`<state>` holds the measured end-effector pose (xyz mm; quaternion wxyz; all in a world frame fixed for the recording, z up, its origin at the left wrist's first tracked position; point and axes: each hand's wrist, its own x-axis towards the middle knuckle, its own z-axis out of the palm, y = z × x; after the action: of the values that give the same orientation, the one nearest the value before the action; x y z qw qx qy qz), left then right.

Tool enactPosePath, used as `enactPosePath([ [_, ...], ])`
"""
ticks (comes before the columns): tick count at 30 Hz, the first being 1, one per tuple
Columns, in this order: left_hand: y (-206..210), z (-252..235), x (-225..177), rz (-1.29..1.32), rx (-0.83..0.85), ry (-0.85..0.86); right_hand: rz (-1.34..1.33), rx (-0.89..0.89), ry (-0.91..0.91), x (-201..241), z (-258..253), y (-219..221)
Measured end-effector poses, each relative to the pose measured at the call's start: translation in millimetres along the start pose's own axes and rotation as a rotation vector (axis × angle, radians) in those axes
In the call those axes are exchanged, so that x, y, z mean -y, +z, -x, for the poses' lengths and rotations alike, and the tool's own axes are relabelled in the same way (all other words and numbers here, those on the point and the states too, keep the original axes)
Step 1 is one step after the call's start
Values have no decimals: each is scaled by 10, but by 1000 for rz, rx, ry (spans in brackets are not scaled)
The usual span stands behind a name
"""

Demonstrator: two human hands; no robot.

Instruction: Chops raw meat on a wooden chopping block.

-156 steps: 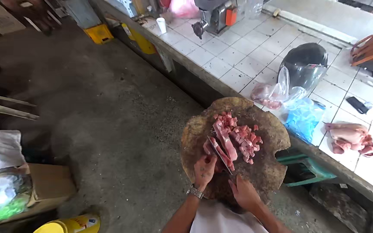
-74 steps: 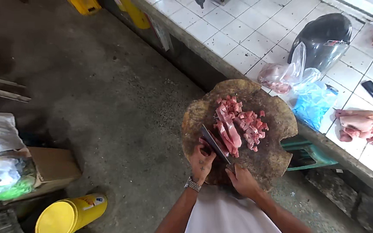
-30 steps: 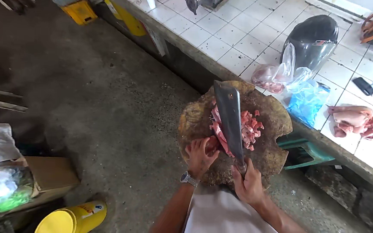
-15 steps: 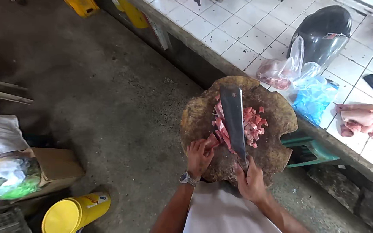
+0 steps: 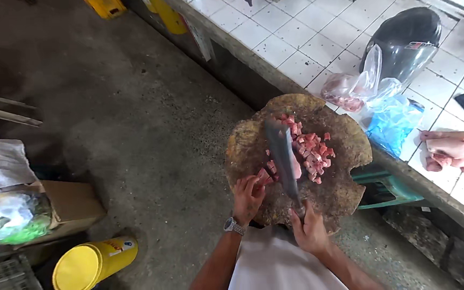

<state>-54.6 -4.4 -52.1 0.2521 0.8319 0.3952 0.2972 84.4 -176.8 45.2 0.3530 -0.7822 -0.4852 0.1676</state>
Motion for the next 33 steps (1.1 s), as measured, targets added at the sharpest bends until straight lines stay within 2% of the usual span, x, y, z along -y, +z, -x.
enactPosePath([
  [2, 14, 2, 21, -27, -23, 15, 143, 415, 307, -118, -35, 23],
  [3, 25, 0, 19, -40, -20, 14, 142, 539, 439, -187, -113, 34],
  [4, 29, -6, 17, -46, -8, 12, 120, 562, 500, -228, -172, 36],
  [7, -4, 6, 9, -12, 5, 11, 26, 427, 414, -102, -233, -33],
  [10, -75, 87, 7, 26, 32, -19, -61, 74, 115, 96, -120, -44],
  [12, -115, 187, -7, 10, 17, -48, -66, -32, -22, 120, 2, -20],
  [13, -116, 221, 0, 2, -12, -46, -23, -1, -24, 73, 69, 13],
  [14, -111, 236, 14, -11, -38, -36, 52, 118, 45, 3, 117, 45],
  [16, -93, 235, 28, -29, -56, -17, 149, 536, 355, -105, 11, 29],
  [17, -92, 234, 30, -31, -45, -18, 123, 614, 450, -162, -68, 22],
  [19, -123, 207, 40, -16, -26, -22, 37, 562, 481, -154, -189, -34],
  [21, -162, 260, 53, 30, -14, -23, -24, 412, 400, -49, -174, -85],
  [24, -211, 320, 55, 66, -18, -36, -101, 105, 159, 109, -69, -107],
  [26, -200, 404, 52, 41, -51, -38, -92, 23, 9, 98, 80, -83],
  [27, -187, 423, 62, 26, -72, -31, -40, 56, -12, 39, 157, -49],
  [28, -175, 419, 74, 9, -91, -20, 36, 168, 39, -36, 214, -13],
  [30, -160, 415, 76, -23, -87, -18, 139, 575, 350, -130, 149, -12],
  [31, -154, 409, 76, -29, -79, -18, 115, 638, 434, -190, 87, -8],
  [33, -164, 381, 95, -26, -74, -8, 56, 577, 438, -175, -15, -43],
])
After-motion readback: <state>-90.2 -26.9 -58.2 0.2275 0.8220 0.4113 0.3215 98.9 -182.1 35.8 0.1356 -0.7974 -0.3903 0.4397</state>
